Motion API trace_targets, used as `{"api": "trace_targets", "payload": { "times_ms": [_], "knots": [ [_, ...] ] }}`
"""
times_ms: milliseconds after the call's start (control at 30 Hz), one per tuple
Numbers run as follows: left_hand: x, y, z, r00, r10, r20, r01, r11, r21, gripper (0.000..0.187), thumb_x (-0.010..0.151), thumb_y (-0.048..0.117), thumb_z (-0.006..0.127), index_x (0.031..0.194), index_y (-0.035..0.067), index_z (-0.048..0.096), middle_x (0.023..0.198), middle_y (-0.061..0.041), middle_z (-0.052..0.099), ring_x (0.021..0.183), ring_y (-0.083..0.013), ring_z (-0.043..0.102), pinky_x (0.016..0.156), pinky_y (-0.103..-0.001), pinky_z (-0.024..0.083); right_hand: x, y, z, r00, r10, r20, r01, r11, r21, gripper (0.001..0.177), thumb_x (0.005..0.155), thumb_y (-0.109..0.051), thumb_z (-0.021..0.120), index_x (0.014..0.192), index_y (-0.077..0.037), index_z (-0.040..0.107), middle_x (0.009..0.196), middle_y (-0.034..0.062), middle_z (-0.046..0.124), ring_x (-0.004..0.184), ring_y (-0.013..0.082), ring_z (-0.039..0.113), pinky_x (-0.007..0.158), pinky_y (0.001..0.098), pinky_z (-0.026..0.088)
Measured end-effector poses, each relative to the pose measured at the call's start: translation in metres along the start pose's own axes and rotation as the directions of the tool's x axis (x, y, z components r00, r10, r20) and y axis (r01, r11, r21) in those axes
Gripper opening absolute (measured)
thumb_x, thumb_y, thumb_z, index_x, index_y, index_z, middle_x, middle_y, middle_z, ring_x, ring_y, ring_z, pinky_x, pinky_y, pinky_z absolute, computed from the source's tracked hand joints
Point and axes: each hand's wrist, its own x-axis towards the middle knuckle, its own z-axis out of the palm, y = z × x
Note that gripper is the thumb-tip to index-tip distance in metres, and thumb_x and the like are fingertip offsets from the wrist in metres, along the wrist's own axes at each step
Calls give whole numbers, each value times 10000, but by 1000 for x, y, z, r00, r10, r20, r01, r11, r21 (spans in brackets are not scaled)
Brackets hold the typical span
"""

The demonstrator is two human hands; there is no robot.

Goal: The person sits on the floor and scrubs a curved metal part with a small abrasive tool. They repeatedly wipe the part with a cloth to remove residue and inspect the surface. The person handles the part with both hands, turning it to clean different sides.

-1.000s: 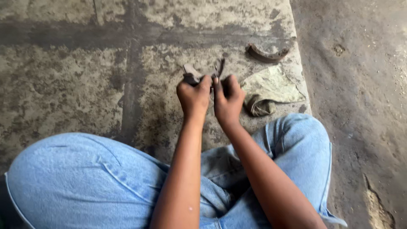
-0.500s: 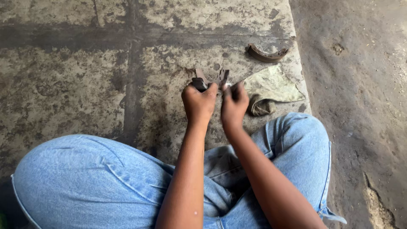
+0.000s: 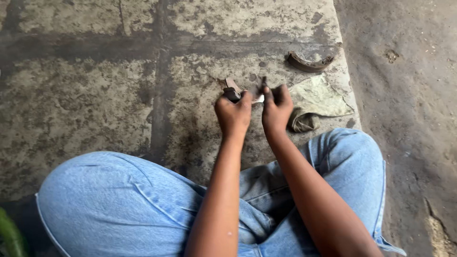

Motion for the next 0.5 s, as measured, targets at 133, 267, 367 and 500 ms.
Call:
{"api": "trace_targets", "payload": {
  "times_ms": [133, 267, 367, 500],
  "knots": [
    [6, 3, 2, 999, 48, 23, -43, 983, -177, 189, 832, 134, 710, 692, 22, 650, 636, -38, 687, 554, -139, 638, 543, -317, 491, -12, -13, -7, 993, -69, 94, 76, 994, -80, 150, 1002, -46, 653, 916, -14, 535, 804, -5, 534, 765, 86, 481, 675, 266, 437],
    [-8, 14, -2, 1000, -7, 4, 6, 995, 103, 258, 797, 166, 756, 634, 5, 638, 592, -72, 681, 529, -164, 652, 551, -342, 500, 6, -19, -9, 1000, -18, 19, 20, 995, -96, 232, 998, -54, 696, 885, -8, 498, 772, -3, 521, 733, 81, 454, 647, 267, 417],
    [-5, 14, 1, 993, -116, 32, 119, 983, -139, 170, 797, 192, 709, 706, 50, 733, 647, -43, 730, 570, -162, 697, 563, -349, 530, -4, -21, -11, 997, -77, 26, 80, 985, -151, 282, 990, -38, 726, 855, -6, 480, 749, -6, 491, 710, 83, 434, 633, 271, 403],
    [8, 2, 5, 998, 39, -54, -42, 998, -50, 270, 793, 265, 731, 692, 26, 658, 642, -85, 706, 583, -211, 686, 577, -386, 519, 0, -24, -11, 984, -148, 104, 157, 984, -89, 263, 1012, 2, 701, 866, -17, 482, 762, -9, 474, 734, 75, 424, 647, 269, 402]
  ]
}}
